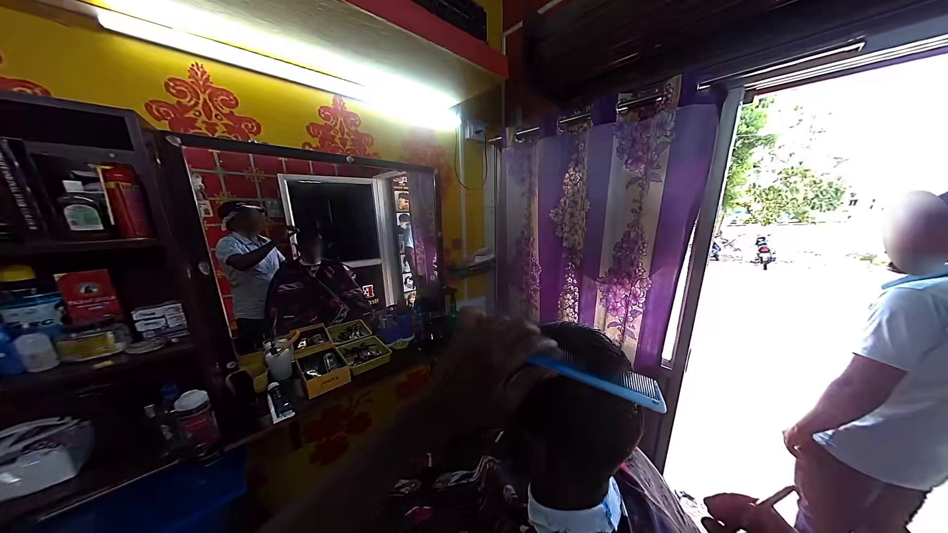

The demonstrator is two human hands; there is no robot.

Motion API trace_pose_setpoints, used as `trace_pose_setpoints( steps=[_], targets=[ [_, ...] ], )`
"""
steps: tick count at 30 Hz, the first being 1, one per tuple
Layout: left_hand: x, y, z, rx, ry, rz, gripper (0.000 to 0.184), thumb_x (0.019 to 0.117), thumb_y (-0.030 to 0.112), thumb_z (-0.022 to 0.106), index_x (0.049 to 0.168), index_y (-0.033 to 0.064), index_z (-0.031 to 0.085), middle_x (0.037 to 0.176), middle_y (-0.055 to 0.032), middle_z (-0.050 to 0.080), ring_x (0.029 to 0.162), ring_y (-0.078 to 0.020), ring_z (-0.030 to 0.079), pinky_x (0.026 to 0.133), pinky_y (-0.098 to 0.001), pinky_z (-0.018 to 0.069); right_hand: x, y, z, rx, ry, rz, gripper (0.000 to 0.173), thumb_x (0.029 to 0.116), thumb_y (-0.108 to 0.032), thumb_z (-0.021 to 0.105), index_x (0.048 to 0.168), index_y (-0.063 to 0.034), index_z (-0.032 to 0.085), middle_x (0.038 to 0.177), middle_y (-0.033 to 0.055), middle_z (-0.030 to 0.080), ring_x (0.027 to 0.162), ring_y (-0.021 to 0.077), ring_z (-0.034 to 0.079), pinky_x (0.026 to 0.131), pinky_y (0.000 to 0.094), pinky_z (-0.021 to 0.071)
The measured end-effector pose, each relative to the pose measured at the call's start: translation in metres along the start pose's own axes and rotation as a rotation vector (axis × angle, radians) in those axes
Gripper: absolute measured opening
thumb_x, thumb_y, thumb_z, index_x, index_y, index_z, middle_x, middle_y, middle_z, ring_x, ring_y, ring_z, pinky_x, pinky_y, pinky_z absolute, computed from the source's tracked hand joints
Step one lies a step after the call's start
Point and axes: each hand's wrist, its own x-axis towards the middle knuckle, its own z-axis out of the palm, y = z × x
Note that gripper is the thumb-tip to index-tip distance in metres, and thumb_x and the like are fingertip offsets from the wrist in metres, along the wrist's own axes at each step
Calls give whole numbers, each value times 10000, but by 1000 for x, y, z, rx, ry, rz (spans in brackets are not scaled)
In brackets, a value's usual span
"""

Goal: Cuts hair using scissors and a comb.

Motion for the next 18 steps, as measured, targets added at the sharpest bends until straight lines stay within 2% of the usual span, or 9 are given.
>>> trace_pose_setpoints(
  steps=[3,6,8,11,13,14,16,17,18],
  targets=[
    [51,-8,1,-52,-239,99,280,961,435,629,1105,236,763,1025,51,716,940,-133,645,903,-477,434,8,-65,-15,29,-73,50,139,909,-175,741,1012,-82,762,973,12,763,876,120,735,801,337,615],
    [96,-12,12,-104,-510,207,261,961,439,659,1095,236,754,1027,20,697,977,-163,637,931,-494,418,8,-33,-6,39,-96,-92,174,938,-195,737,1063,-74,734,1032,20,744,920,114,717,806,326,620],
    [116,-7,19,-144,-552,253,253,957,424,674,1086,221,754,1025,4,701,992,-182,637,943,-510,401,9,-40,-5,71,-116,-30,147,893,-151,770,1020,-76,761,1003,-1,768,941,91,728,854,317,605],
    [128,9,20,-185,-260,184,237,991,369,636,1112,204,756,1007,-2,712,979,-199,660,928,-548,451,12,-54,5,425,-76,123,69,835,62,727,879,21,693,864,53,767,831,128,753,746,296,640],
    [128,16,13,-292,30,28,221,1011,287,612,1108,155,761,961,-2,715,864,-146,653,829,-461,439,5,-54,-1,757,-76,147,177,870,97,703,1026,77,622,1027,163,735,964,280,735,847,448,634],
    [126,20,5,-397,140,-78,220,1023,234,594,1103,103,753,928,-8,714,780,-108,639,760,-374,453,3,-57,-6,865,-65,193,237,884,91,688,1098,69,588,1099,168,713,1037,295,708,909,473,605],
    [111,31,-15,-807,275,-331,258,1078,173,489,1183,10,659,904,-51,708,634,-77,621,561,-220,525,8,-68,-17,979,-28,296,248,936,67,590,1175,19,544,1154,110,691,1111,223,675,977,429,567],
    [96,41,-26,-1060,306,-465,285,1103,216,426,1249,40,597,919,-82,692,608,-106,620,515,-223,531,10,-56,-20,1062,-36,240,269,962,28,534,1230,7,525,1226,118,666,1181,231,640,1025,445,531],
    [79,48,-33,-1292,329,-538,296,1115,271,381,1292,110,555,954,-88,671,650,-125,645,559,-248,571,12,-39,-22,1149,-58,127,302,994,-35,509,1294,0,511,1305,144,634,1253,269,595,1077,489,480]
  ],
)
